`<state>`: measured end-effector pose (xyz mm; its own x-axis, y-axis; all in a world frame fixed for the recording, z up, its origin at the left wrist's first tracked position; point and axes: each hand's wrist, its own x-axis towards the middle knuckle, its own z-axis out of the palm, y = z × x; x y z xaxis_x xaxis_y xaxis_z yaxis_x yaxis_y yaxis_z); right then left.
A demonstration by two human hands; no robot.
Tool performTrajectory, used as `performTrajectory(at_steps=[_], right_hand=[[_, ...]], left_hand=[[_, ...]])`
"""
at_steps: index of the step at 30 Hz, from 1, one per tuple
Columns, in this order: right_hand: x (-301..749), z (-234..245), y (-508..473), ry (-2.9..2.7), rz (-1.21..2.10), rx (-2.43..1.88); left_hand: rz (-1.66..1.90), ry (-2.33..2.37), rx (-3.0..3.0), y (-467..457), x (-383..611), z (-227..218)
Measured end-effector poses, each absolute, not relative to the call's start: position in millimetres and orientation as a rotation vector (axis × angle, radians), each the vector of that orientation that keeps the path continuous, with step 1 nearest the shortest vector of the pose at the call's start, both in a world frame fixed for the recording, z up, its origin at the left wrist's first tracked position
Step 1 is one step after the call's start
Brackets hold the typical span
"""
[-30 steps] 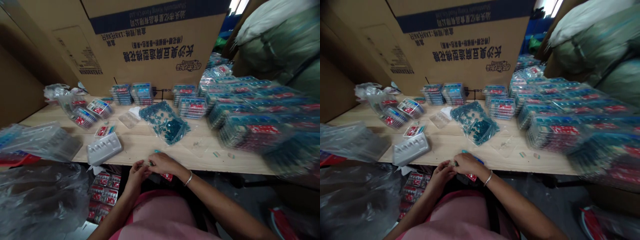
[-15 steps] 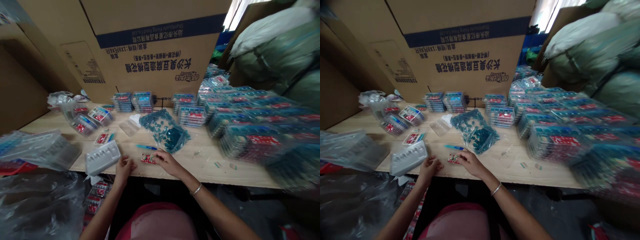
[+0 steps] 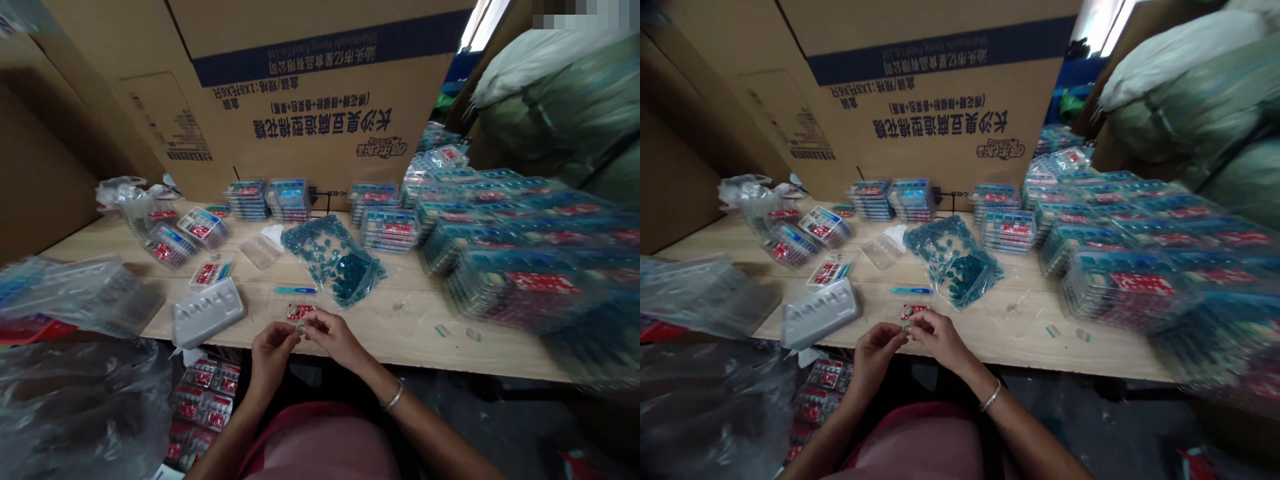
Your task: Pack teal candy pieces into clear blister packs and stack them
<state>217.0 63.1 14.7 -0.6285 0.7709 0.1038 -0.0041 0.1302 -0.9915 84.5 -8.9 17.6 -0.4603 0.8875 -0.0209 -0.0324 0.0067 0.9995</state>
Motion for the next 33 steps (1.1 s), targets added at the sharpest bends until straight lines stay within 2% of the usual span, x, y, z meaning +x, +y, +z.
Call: performTrajectory(at_steps=[9,14,20,24,33], right_hand=[[221.8,16.9,56.8,-1.779,1.394,-0.845],[225.4,12.8,50.6,-1.740,1.601,-0.799],[226.5,11.7,45.5,-1.787,1.614,-0.760],[227.2,9.7,47.6,-1.748,1.743,-0.732],[223.7,8.8,50.1,-1.351,2.046,-0.789]], left_hand=[[1.512,1.535,0.920,-15.1,87.5,33.2],[1.495,1.552,0.927,-14.7,86.4,30.6],[1.419,1.501,0.907,-21.9,85.5,29.2],[1.433,1.477,0.886,-23.3,85.7,28.3],[1.333,1.379,0.768,-29.2,81.0,32.2]])
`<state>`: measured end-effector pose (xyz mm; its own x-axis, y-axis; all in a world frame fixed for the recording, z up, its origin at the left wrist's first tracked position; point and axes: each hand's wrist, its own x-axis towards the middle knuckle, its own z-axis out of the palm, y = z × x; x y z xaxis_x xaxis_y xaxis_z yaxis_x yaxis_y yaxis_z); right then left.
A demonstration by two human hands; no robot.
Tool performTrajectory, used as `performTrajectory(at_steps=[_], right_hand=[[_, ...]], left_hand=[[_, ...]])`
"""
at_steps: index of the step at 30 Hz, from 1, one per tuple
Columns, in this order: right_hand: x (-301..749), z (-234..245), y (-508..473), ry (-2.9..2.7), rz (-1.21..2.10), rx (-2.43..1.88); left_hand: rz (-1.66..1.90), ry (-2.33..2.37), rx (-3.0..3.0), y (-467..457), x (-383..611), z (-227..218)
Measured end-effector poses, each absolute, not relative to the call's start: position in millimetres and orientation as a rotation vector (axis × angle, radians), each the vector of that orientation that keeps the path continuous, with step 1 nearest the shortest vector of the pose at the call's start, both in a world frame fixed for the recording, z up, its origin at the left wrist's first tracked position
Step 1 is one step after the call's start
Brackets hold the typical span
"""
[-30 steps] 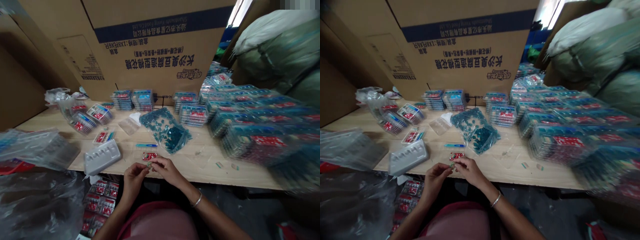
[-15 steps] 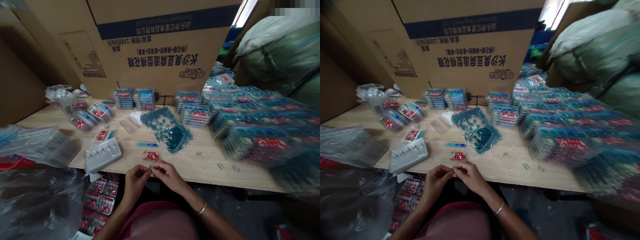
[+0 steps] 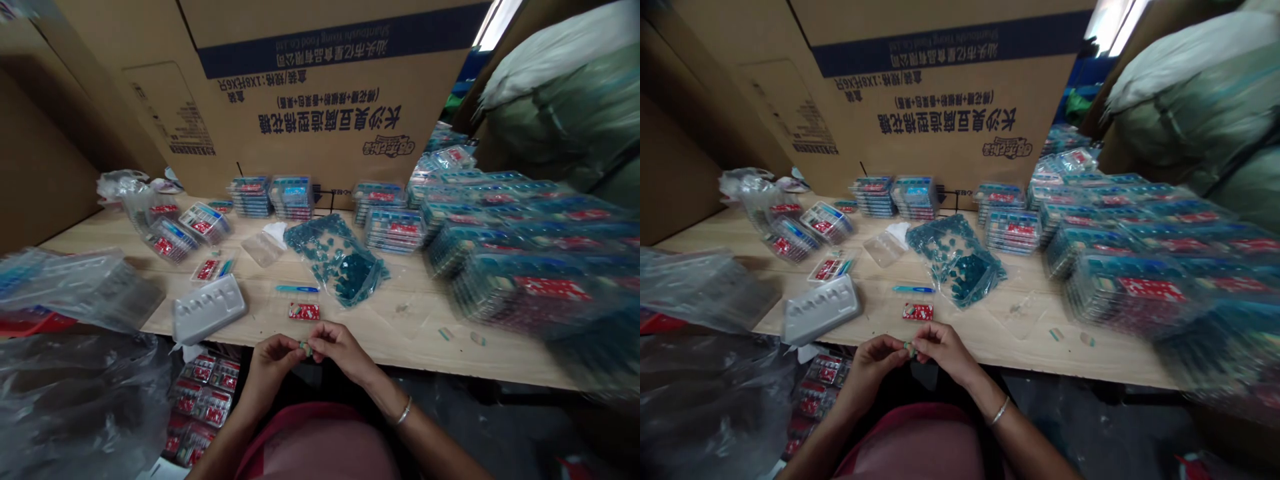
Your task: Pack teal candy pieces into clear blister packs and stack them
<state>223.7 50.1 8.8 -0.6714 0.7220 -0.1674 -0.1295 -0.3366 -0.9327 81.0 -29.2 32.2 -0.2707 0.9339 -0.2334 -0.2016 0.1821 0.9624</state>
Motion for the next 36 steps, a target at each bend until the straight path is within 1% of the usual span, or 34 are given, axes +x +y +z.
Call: performTrajectory(at_steps=[5,7,9,11,12,16,17,19,23,29,36], right_hand=[[220.9,4.8,44.4,-1.147,2.270,-0.757],[219.2,1.3,44.2,-1.129,2.289,-0.759],[215.3,-0.6,48.6,-1.245,2.227,-0.758],[208.1,0.5,59.3,-1.538,2.006,-0.782],[203.1,2.2,66.7,-1.732,1.812,-0.813],[179.1,11.9,95.3,-2.442,0.865,-1.043],[174.0,13.9,99.3,-2.559,0.709,-1.092],[167.3,16.0,102.5,-2.723,0.542,-1.125],[167.3,13.9,99.2,-2.808,0.441,-1.075],[179.6,13.1,100.6,-2.893,0.389,-0.862],[186.4,20.7,103.8,-2.941,0.381,-0.704]], left_hand=[[1.339,1.312,0.686,-34.7,80.3,25.5],[1.363,1.285,0.668,-35.5,80.0,21.5],[1.395,1.265,0.640,-35.4,78.7,18.8],[1.437,1.266,0.594,-34.5,75.7,17.8],[1.455,1.277,0.571,-33.9,73.6,17.7],[1.452,1.367,0.505,-32.7,63.7,16.3],[1.443,1.387,0.495,-33.1,61.7,15.5],[1.441,1.410,0.486,-34.0,58.9,13.7],[1.449,1.418,0.477,-32.3,58.0,11.1],[1.541,1.442,0.540,-13.0,51.8,12.7],[1.435,1.497,0.541,0.4,43.5,16.2]])
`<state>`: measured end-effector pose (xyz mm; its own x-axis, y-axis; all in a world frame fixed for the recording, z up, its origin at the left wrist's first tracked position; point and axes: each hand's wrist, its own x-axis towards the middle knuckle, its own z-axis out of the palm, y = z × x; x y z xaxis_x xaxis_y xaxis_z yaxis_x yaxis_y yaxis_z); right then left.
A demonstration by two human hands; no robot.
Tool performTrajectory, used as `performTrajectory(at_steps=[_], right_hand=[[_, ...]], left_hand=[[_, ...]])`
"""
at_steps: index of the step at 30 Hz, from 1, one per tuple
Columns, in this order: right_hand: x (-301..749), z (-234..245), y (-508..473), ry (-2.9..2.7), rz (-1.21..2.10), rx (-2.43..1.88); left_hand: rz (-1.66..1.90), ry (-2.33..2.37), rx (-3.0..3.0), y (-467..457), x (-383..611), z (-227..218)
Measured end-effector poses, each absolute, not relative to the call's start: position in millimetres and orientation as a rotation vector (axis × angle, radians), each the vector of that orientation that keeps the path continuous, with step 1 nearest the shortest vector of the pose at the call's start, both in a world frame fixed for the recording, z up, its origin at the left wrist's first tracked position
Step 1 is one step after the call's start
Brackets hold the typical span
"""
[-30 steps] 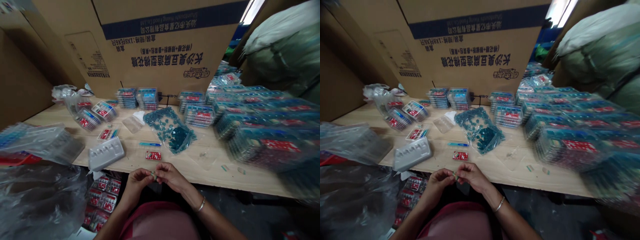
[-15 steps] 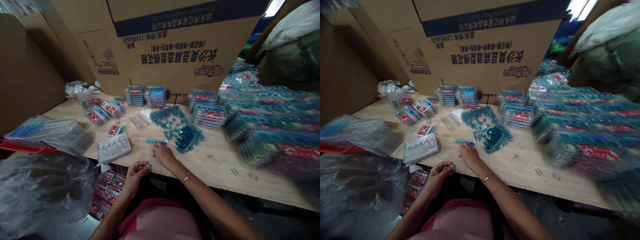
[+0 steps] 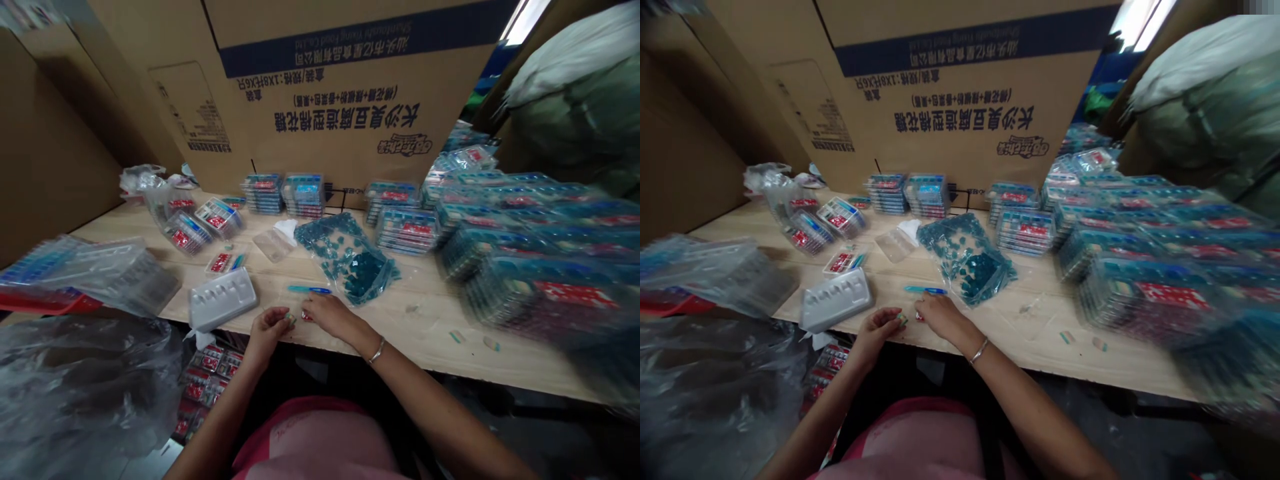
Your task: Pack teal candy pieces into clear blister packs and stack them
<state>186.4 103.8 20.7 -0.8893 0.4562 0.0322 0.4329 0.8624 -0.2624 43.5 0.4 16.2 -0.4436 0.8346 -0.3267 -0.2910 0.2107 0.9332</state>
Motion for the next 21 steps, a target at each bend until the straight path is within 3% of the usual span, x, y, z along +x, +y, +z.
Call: performTrajectory(at_steps=[5,10,12,16,21], right_hand=[[193.6,23.0,99.8,-2.688,0.654,-0.760],[194.4,18.7,80.0,-1.846,1.702,-0.786],[191.1,15.6,71.7,-1.563,1.941,-0.769],[182.6,8.4,60.9,-1.386,1.925,-0.861],[174.5,-1.2,50.4,-1.377,1.644,-0.947]], left_hand=[[1.530,1.508,0.487,-5.5,51.0,17.8],[1.750,1.527,0.512,-9.5,70.1,17.1],[1.789,1.498,0.492,-8.7,77.6,16.0],[1.792,1.408,0.423,-7.2,85.2,12.6],[1.797,1.334,0.382,-10.8,87.9,10.1]])
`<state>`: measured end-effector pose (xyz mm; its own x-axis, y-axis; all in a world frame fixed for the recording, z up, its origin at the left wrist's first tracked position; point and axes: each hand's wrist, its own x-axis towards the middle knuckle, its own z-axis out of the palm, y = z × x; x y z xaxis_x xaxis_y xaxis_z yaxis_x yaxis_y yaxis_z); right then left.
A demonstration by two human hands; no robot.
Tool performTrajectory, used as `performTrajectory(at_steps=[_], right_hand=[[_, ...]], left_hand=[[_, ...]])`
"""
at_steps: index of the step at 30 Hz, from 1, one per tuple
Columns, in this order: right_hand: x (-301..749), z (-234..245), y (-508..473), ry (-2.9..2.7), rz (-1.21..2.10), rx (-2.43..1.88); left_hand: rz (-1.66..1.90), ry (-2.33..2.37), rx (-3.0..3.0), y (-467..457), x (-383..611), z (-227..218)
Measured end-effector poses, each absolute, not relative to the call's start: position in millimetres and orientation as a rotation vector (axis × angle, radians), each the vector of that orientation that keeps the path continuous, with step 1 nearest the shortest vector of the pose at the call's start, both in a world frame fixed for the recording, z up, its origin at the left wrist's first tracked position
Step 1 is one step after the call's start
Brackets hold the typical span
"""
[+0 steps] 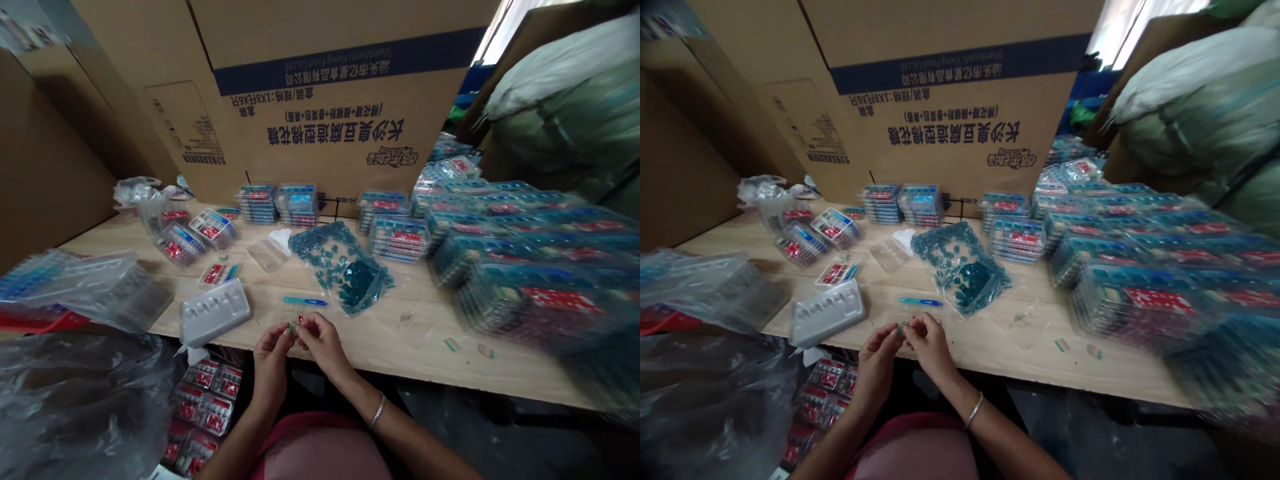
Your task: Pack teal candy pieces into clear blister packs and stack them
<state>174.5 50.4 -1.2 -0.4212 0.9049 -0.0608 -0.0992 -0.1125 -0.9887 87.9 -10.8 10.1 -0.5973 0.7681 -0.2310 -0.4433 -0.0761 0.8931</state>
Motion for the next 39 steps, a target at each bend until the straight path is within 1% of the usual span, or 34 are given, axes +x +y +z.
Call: performTrajectory(at_steps=[4,8,12,14,16,20,22,28,33,35,39], right_hand=[[175.9,-2.4,40.5,-1.538,1.391,-0.978],[181.9,0.0,41.7,-1.639,1.384,-0.942],[175.9,4.5,64.4,-1.697,1.358,-0.963],[165.4,7.6,76.7,-1.754,1.291,-1.035],[153.3,10.4,83.2,-1.867,1.179,-1.150],[139.5,11.7,77.4,-2.111,0.897,-1.339],[139.9,10.9,71.2,-2.169,0.830,-1.360],[146.3,8.2,62.9,-2.191,0.861,-1.353],[146.1,4.2,60.5,-2.225,0.744,-1.379],[147.0,3.0,61.4,-2.226,0.746,-1.390],[151.0,3.4,65.7,-2.299,0.798,-1.181]], left_hand=[[1.806,1.417,0.427,-18.7,91.0,6.3],[1.696,1.531,0.636,-21.7,81.3,2.1],[1.566,1.857,1.172,-8.0,52.2,1.3],[1.457,2.030,1.454,0.0,38.7,-1.5],[1.339,2.125,1.595,4.1,31.4,-7.3],[1.274,2.243,1.644,0.3,33.9,-20.8],[1.278,2.263,1.673,-3.2,38.0,-24.1],[1.302,2.250,1.727,-8.5,41.8,-23.4],[1.283,2.226,1.750,-11.5,41.8,-22.9],[1.284,2.227,1.744,-11.6,42.3,-22.4],[1.302,2.211,1.763,-11.3,42.6,-22.2]])
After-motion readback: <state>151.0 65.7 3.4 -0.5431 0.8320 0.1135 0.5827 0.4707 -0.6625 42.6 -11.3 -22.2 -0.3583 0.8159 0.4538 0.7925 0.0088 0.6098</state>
